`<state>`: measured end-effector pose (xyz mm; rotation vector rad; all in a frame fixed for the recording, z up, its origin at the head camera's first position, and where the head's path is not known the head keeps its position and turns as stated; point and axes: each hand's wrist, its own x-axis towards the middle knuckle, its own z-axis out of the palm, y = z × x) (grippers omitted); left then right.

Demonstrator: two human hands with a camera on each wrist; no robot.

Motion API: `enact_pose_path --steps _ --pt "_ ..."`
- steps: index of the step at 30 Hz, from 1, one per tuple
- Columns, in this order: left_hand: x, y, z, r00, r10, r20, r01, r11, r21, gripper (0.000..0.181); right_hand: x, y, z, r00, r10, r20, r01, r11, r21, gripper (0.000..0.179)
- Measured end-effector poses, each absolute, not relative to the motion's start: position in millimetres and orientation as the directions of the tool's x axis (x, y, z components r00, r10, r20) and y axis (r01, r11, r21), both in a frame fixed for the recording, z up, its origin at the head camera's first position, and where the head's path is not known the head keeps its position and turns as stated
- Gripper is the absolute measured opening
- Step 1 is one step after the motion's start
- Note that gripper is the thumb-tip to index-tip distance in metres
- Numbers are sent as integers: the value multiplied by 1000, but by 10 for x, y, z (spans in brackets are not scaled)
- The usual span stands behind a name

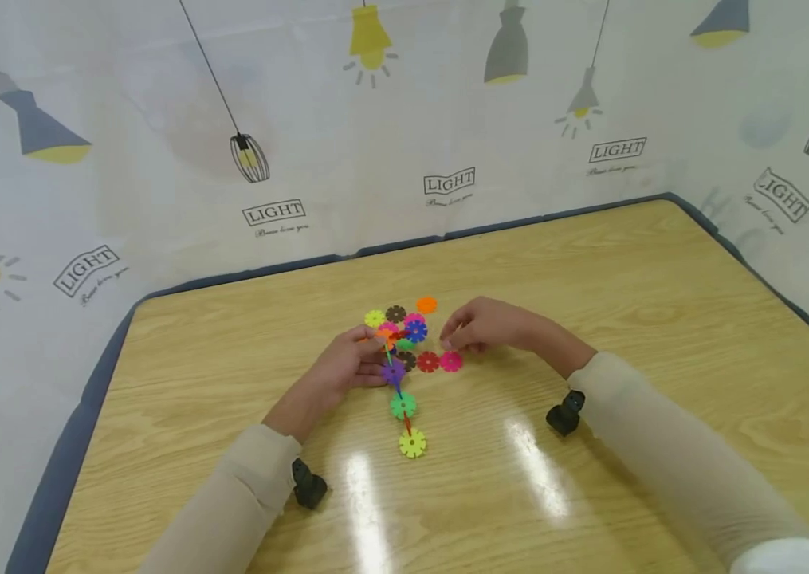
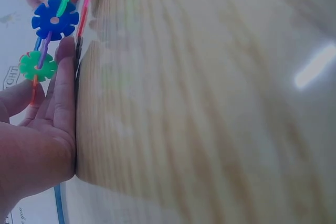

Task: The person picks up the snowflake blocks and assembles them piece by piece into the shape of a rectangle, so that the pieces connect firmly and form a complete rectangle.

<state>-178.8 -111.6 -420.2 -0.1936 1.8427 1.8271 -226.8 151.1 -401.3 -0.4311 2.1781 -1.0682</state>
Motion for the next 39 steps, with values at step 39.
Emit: enact_pose_path --steps 39 --pt "-1812 -1074 -4219 -847 210 -489 -486 69 871 9 -2220 1452 -4040 -805 -539 -249 -211 652 -729 12"
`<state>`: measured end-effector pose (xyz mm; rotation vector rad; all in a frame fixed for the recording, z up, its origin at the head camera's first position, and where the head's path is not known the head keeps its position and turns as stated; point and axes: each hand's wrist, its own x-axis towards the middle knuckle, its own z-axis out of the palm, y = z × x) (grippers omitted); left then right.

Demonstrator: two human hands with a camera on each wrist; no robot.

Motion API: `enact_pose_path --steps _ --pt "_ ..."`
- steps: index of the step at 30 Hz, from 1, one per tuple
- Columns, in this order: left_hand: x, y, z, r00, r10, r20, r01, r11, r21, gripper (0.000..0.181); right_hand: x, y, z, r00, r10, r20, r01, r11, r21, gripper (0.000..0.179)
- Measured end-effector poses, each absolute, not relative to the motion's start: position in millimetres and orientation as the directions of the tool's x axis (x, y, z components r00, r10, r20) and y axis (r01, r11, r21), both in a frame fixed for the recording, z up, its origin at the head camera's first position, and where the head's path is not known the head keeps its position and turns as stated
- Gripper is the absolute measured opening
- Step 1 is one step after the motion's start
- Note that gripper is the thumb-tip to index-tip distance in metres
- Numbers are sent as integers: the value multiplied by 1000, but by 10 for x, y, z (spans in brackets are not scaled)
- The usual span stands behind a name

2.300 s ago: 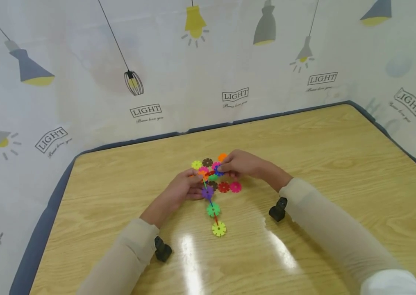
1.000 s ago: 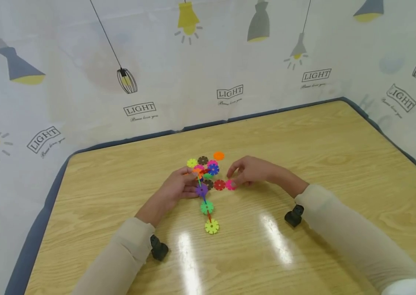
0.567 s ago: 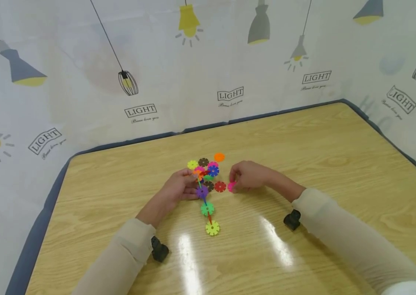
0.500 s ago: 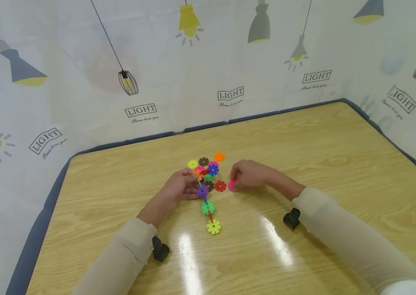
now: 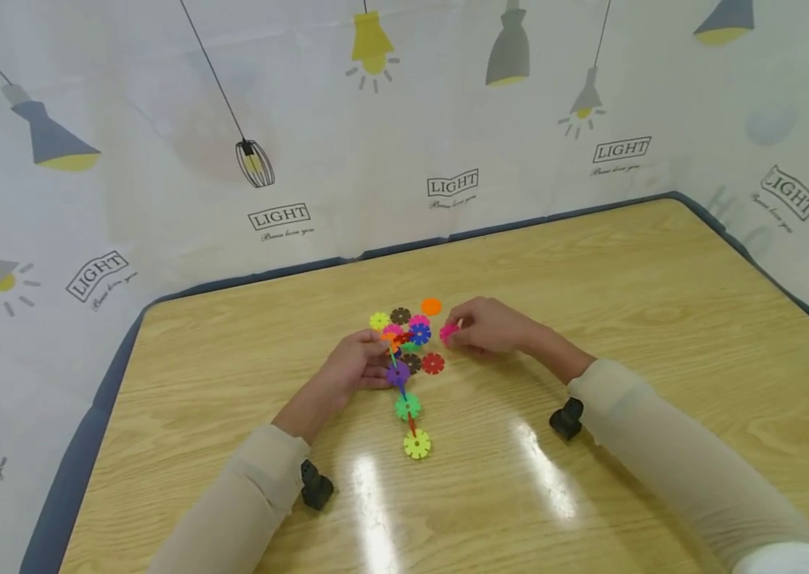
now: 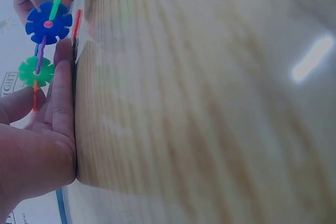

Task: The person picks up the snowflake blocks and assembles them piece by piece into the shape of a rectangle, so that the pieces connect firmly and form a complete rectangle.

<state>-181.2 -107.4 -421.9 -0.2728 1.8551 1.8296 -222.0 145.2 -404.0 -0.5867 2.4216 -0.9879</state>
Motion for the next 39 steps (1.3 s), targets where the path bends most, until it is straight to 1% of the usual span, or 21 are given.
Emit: enact_pose_path --steps 3,7,14,20,26,34,39 --pt "-1807 -1075 -4212 -847 211 -488 -485 72 872 9 -2220 1427 -4034 -826 -525 -204 -227 642 -733 13" --pt "-1801 -1072 -4198 -844 208 -494 -489 79 869 9 -2207 1399 -4013 -840 -516 -168 -237 628 -741 14" --pt "-1804 -1058 -4196 -844 206 -496 -488 88 868 11 -2179 1339 -3997 -851 -502 -154 -248 642 -726 14" --pt "-1809 -1063 -4197 -843 203 -499 -492 87 866 12 -2160 1258 -3990 -859 -501 -105 -309 671 -675 18" --pt "-1817 -1092 -4174 -837 200 -509 -500 97 860 13 -2153 1194 -3996 -869 -489 -68 -343 698 -628 16" --pt "-1828 -1107 -4184 -835 210 -509 -500 97 860 15 -2118 1148 -4002 -888 -452 -82 -298 703 -646 13" --pt "-1839 -1104 -4215 -837 215 -504 -495 97 863 14 -2120 1127 -3981 -891 -447 -82 -294 705 -645 13"
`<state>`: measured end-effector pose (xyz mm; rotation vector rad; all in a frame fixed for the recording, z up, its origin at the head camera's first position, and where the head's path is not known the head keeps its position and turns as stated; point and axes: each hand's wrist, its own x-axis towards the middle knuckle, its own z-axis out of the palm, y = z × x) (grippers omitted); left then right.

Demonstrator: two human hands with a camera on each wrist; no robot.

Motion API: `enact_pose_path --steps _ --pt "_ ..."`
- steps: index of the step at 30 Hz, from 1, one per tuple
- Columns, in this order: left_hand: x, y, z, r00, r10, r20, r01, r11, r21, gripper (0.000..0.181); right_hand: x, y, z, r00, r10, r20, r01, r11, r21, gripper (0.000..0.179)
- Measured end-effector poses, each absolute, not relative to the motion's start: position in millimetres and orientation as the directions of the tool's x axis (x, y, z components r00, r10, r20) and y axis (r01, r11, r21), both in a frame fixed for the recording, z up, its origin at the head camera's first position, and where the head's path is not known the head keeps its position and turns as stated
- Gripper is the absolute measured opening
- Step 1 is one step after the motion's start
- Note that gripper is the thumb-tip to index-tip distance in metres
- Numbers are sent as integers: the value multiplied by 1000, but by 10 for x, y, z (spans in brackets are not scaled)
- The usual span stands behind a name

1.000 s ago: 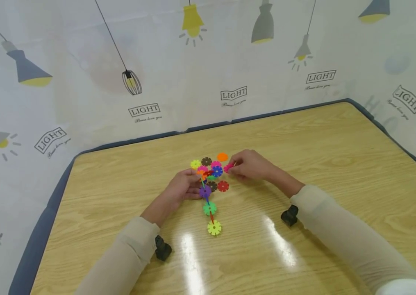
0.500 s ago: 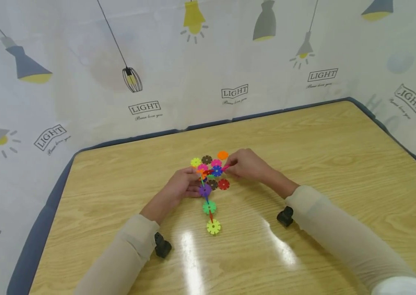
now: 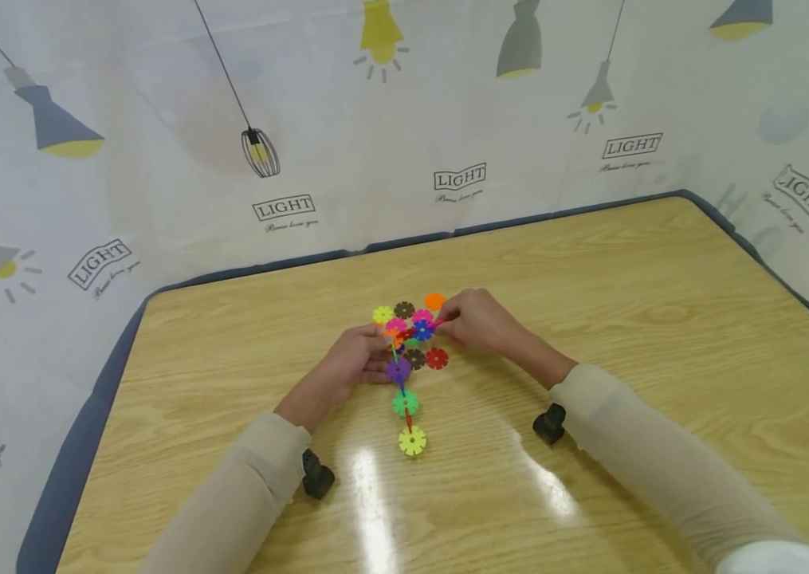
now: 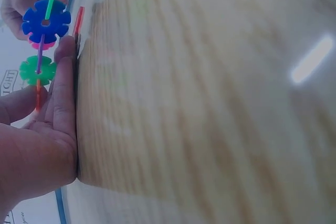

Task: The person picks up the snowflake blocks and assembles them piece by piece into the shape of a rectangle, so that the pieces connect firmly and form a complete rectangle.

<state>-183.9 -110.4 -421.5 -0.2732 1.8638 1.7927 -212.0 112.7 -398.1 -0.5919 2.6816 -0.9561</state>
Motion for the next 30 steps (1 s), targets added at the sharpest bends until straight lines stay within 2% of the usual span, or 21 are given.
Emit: enact_pose_path --steps 5,8,12,17,21,30 --pt "-1849 -1094 -4229 -836 224 -501 -494 91 865 13 -2171 1155 -3966 -881 -460 -111 -291 711 -640 12" --pt "-1828 -1096 -4221 -832 223 -507 -501 87 861 12 -2237 1202 -3969 -860 -479 -175 -262 710 -653 15" --pt "-1807 -1089 -4201 -829 225 -512 -507 86 858 13 -2373 1304 -3968 -811 -509 -287 -164 669 -725 29" --pt "-1810 -1083 -4185 -831 225 -509 -503 88 860 13 -2566 1361 -3978 -761 -519 -388 -5 604 -797 37" --pt "-1815 -1096 -4199 -831 223 -509 -500 102 860 11 -2664 1310 -4039 -781 -488 -389 37 586 -809 41" --pt "-1809 -1088 -4240 -836 228 -499 -490 98 866 11 -2692 1197 -4163 -850 -418 -321 -20 633 -774 41"
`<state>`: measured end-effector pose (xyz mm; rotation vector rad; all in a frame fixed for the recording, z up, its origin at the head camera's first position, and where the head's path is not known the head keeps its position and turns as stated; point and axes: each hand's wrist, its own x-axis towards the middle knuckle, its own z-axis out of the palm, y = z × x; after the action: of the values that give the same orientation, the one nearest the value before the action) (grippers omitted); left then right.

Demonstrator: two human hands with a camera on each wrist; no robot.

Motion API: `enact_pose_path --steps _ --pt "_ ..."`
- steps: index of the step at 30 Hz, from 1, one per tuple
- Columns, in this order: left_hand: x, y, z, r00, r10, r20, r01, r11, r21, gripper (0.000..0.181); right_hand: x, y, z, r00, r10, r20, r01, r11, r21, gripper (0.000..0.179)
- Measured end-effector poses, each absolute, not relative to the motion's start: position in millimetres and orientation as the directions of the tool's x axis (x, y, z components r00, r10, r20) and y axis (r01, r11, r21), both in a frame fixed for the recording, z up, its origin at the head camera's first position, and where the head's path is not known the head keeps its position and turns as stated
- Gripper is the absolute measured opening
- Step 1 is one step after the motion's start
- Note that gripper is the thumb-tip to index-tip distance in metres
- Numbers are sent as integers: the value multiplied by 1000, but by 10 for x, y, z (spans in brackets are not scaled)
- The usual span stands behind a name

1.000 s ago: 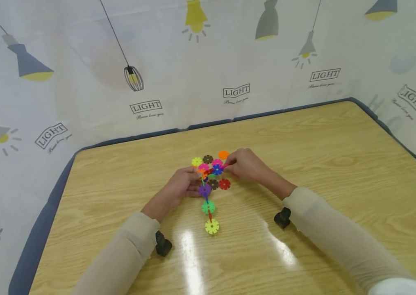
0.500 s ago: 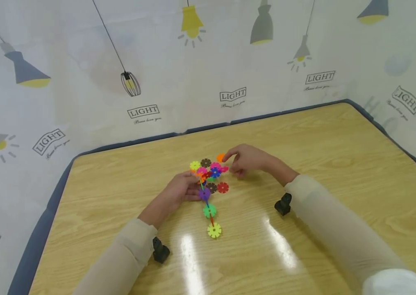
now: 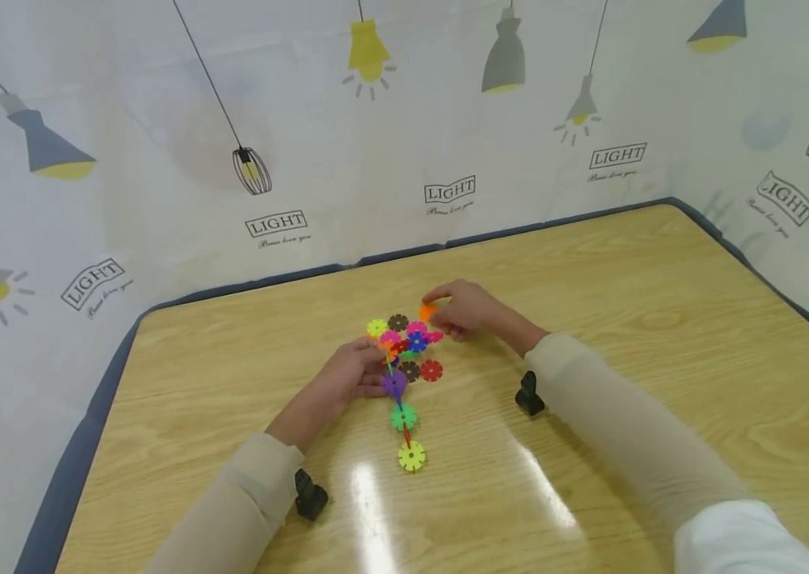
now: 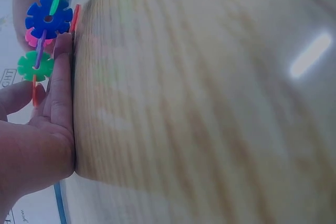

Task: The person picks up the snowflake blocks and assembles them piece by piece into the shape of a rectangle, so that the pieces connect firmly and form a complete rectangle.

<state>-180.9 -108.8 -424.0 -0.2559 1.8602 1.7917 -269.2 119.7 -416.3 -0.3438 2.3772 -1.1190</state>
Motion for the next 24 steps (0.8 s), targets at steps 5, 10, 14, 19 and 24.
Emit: enact_pose_path --steps 5,10,14,19,24 --pt "-1783 -1096 -4249 -844 241 -480 -469 105 877 25 -2660 1170 -4160 -859 -396 -326 -25 667 -744 32" --pt "-1768 -1112 -4252 -850 239 -470 -461 98 882 30 -2661 1190 -4143 -862 -377 -340 -25 700 -714 32" --pt "-1764 -1140 -4240 -848 250 -467 -463 76 883 29 -2661 1235 -4130 -855 -383 -350 -27 706 -707 18" --pt "-1761 -1172 -4213 -854 272 -443 -451 33 892 27 -2625 1327 -4105 -843 -418 -338 -23 657 -753 20" --pt "-1749 -1180 -4194 -851 277 -447 -464 3 886 26 -2509 1422 -4047 -809 -453 -376 80 548 -832 16"
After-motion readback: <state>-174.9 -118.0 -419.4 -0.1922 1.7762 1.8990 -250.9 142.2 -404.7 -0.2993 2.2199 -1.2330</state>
